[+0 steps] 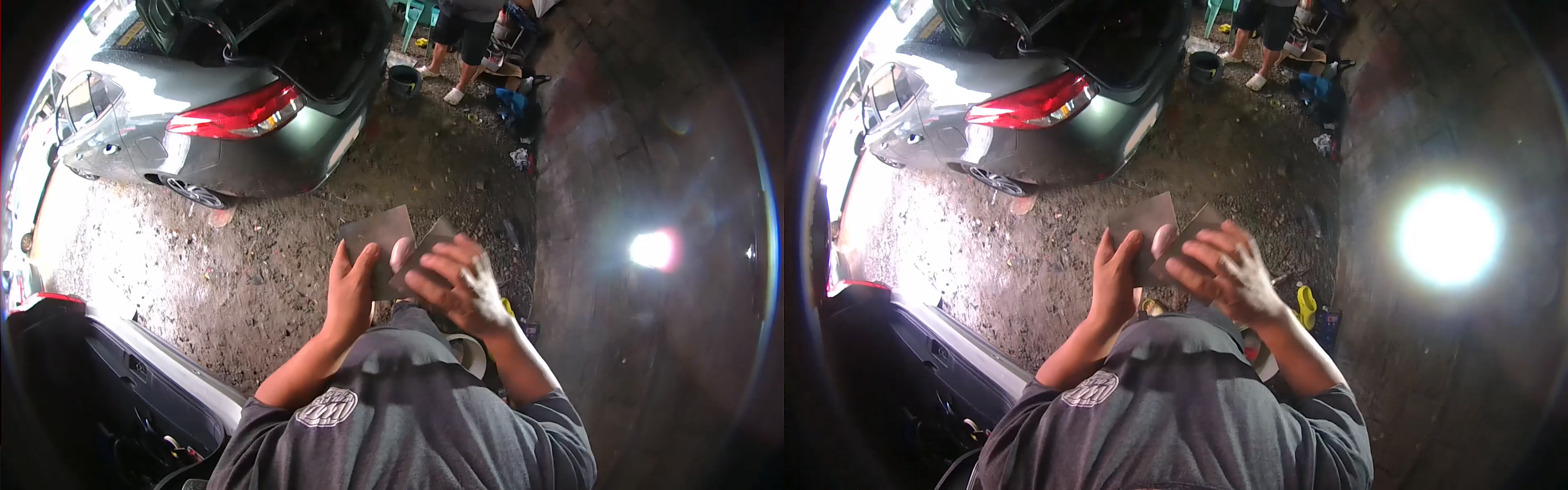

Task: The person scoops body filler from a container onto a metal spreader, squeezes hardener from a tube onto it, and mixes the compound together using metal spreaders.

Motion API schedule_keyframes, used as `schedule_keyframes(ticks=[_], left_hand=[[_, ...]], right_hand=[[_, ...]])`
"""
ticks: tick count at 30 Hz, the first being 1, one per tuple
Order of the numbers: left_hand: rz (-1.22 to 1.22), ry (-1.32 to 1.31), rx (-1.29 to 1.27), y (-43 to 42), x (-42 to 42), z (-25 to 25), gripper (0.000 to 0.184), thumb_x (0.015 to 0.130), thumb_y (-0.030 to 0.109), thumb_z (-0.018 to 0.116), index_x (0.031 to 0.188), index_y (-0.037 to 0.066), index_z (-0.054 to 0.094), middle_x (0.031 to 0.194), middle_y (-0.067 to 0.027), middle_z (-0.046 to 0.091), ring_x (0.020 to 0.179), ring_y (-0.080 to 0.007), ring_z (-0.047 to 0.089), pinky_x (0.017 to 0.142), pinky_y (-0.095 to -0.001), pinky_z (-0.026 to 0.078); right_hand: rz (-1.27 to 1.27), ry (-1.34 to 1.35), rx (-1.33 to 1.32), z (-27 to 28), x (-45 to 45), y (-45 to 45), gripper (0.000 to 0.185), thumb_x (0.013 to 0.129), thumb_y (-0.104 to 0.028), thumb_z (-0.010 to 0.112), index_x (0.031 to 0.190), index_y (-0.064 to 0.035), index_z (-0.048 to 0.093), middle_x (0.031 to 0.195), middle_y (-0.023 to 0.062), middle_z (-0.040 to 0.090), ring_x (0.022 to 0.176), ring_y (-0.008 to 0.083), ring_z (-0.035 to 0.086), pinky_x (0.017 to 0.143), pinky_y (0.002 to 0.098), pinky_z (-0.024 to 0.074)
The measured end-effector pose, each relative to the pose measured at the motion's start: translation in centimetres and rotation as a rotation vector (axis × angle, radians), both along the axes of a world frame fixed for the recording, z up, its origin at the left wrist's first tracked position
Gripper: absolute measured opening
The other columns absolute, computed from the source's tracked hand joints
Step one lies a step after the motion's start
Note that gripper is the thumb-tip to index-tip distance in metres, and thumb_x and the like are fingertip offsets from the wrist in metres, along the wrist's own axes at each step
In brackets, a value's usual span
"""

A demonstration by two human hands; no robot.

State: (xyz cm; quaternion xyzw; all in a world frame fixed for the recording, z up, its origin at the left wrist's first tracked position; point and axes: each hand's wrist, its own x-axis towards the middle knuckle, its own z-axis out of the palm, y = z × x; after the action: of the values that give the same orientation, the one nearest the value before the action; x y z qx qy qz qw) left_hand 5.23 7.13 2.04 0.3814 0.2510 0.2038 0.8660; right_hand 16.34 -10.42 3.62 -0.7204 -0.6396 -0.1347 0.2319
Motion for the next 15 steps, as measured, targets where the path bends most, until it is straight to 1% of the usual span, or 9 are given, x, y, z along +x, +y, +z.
schedule_keyframes(ticks=[1, 2, 4, 5, 8, 9, 12, 13, 15], left_hand=[[-0.009, 0.021, 0.129, 0.3, -0.2, -0.3, 0.027, 0.100, 0.015, 0.054, 0.122, 0.000, 0.049, 0.110, -0.0076, 0.062, 0.096, -0.0131, 0.060, 0.081, -0.0269, 0.051], [-0.019, 0.013, 0.145, 0.6, -0.1, -0.6, 0.026, 0.100, 0.015, 0.053, 0.122, 0.000, 0.049, 0.109, -0.0071, 0.062, 0.096, -0.0129, 0.060, 0.081, -0.0267, 0.051], [-0.020, -0.005, 0.166, 0.8, 0.1, -1.1, 0.025, 0.101, 0.015, 0.052, 0.121, 0.001, 0.050, 0.108, -0.0061, 0.062, 0.095, -0.0125, 0.060, 0.082, -0.0265, 0.051], [-0.040, 0.006, 0.188, 0.6, 0.2, -1.2, 0.026, 0.101, 0.015, 0.052, 0.122, 0.001, 0.050, 0.108, -0.0054, 0.061, 0.095, -0.0115, 0.060, 0.081, -0.0258, 0.050], [-0.107, 0.015, 0.331, 0.7, 0.8, -0.8, 0.034, 0.102, 0.012, 0.048, 0.133, 0.002, 0.045, 0.122, -0.0113, 0.059, 0.109, -0.0178, 0.060, 0.092, -0.0304, 0.051], [-0.170, -0.001, 0.417, 0.7, 1.1, -0.7, 0.036, 0.102, 0.011, 0.047, 0.137, 0.002, 0.043, 0.125, -0.0118, 0.058, 0.112, -0.0179, 0.058, 0.095, -0.0302, 0.048], [-0.355, -0.053, 0.689, 0.4, 1.3, -0.8, 0.045, 0.104, 0.007, 0.042, 0.148, 0.004, 0.036, 0.134, -0.0132, 0.054, 0.122, -0.0181, 0.051, 0.105, -0.0296, 0.038], [-0.410, -0.052, 0.513, 0.0, 1.3, 0.2, 0.046, 0.104, 0.008, 0.041, 0.149, 0.006, 0.035, 0.136, -0.0140, 0.053, 0.125, -0.0170, 0.048, 0.108, -0.0301, 0.034], [-0.379, -0.033, 0.613, 0.4, 2.0, -0.3, 0.046, 0.104, 0.009, 0.043, 0.149, 0.007, 0.037, 0.133, -0.0146, 0.055, 0.124, -0.0166, 0.049, 0.106, -0.0300, 0.035]], right_hand=[[-0.009, 0.021, 0.007, -0.7, 0.4, -0.2, 0.050, 0.079, -0.012, 0.068, 0.126, -0.0267, 0.060, 0.122, 0.0036, 0.053, 0.119, 0.0262, 0.051, 0.104, 0.0530, 0.0392], [-0.018, 0.041, 0.014, -1.4, 0.8, -0.3, 0.049, 0.079, -0.013, 0.070, 0.125, -0.0264, 0.061, 0.121, 0.0033, 0.053, 0.118, 0.0261, 0.051, 0.105, 0.0533, 0.0389], [-0.083, -0.049, 0.002, 0.1, 2.4, -0.7, 0.048, 0.075, -0.015, 0.075, 0.121, -0.0237, 0.063, 0.118, 0.0043, 0.055, 0.117, 0.0273, 0.053, 0.103, 0.0534, 0.0412], [-0.045, -0.033, 0.088, 0.5, 2.1, -0.1, 0.045, 0.074, -0.018, 0.076, 0.117, -0.0229, 0.064, 0.117, 0.0036, 0.055, 0.115, 0.0273, 0.054, 0.104, 0.0528, 0.0406], [0.055, -0.003, -0.096, 0.4, 1.3, 0.2, 0.047, 0.076, -0.013, 0.067, 0.121, -0.0259, 0.062, 0.121, 0.0018, 0.054, 0.120, 0.0242, 0.050, 0.108, 0.0526, 0.0365], [0.009, 0.016, -0.138, 0.9, 1.8, -0.5, 0.045, 0.074, -0.011, 0.065, 0.117, -0.0243, 0.064, 0.120, 0.0012, 0.055, 0.120, 0.0221, 0.050, 0.110, 0.0508, 0.0349], [-0.113, -0.072, -0.069, 2.6, 3.0, -0.6, 0.040, 0.072, -0.011, 0.070, 0.111, -0.0210, 0.067, 0.115, 0.0022, 0.058, 0.115, 0.0235, 0.055, 0.106, 0.0514, 0.0385], [-0.105, -0.057, -0.085, 1.9, 3.0, -0.5, 0.037, 0.074, -0.014, 0.068, 0.111, -0.0214, 0.067, 0.116, 0.0015, 0.057, 0.117, 0.0220, 0.053, 0.108, 0.0505, 0.0365], [-0.080, -0.038, -0.105, 1.0, 2.3, 0.0, 0.033, 0.076, -0.017, 0.065, 0.108, -0.0220, 0.067, 0.116, 0.0010, 0.057, 0.118, 0.0206, 0.051, 0.110, 0.0493, 0.0358]])
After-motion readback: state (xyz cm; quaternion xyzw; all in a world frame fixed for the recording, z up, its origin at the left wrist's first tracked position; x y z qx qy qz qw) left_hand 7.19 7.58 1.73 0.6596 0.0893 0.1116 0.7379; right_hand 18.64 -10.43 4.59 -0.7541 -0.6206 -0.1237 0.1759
